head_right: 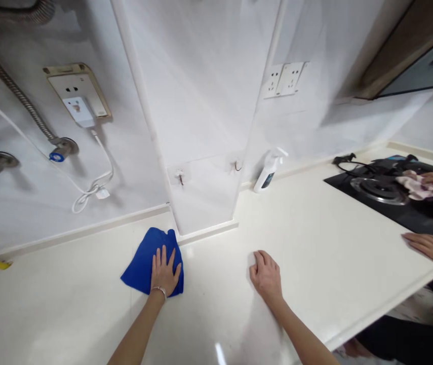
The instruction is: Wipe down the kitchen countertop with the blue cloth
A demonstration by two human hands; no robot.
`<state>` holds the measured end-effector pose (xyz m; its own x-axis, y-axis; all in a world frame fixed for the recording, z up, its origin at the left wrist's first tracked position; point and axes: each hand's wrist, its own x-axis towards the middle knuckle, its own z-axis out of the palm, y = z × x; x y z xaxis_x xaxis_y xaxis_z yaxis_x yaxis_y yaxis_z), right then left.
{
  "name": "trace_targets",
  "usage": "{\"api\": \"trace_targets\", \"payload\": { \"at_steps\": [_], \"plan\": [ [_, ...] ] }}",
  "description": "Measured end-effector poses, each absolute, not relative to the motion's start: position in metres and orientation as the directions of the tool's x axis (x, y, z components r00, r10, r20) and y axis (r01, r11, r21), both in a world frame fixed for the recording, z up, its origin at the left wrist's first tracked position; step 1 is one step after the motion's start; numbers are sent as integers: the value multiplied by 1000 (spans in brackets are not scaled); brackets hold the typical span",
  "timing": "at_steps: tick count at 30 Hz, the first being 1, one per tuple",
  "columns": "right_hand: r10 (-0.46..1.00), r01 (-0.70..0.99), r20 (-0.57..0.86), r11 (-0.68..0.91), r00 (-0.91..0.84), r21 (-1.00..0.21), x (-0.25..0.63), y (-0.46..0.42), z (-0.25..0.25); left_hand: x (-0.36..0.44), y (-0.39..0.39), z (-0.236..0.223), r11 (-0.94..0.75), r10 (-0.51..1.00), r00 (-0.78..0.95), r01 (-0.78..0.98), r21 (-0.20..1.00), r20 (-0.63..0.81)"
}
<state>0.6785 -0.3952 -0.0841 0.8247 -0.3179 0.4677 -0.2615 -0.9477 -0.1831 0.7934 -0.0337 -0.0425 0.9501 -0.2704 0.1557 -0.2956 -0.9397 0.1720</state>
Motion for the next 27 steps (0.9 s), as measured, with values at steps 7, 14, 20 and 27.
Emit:
{"api": "trace_targets", "payload": {
  "at_steps": [7,14,20,27],
  "plan": [
    [-314,-254,467,-949,827,-188,680,-397,-86,706,-73,-54,-879,-410,897,-437,190,168],
    [-330,-234,472,-939,818,-252,683,-394,-80,651,-155,-26,-690,-681,731,-616,381,-51],
    [-345,-183,509,-922,789,-341,685,-396,-82,632,-143,-26,-506,-834,550,-732,456,-42],
    [-362,-184,525,-915,771,-360,688,-394,-81,638,-38,-55,-551,-814,552,-832,58,183]
  ]
}}
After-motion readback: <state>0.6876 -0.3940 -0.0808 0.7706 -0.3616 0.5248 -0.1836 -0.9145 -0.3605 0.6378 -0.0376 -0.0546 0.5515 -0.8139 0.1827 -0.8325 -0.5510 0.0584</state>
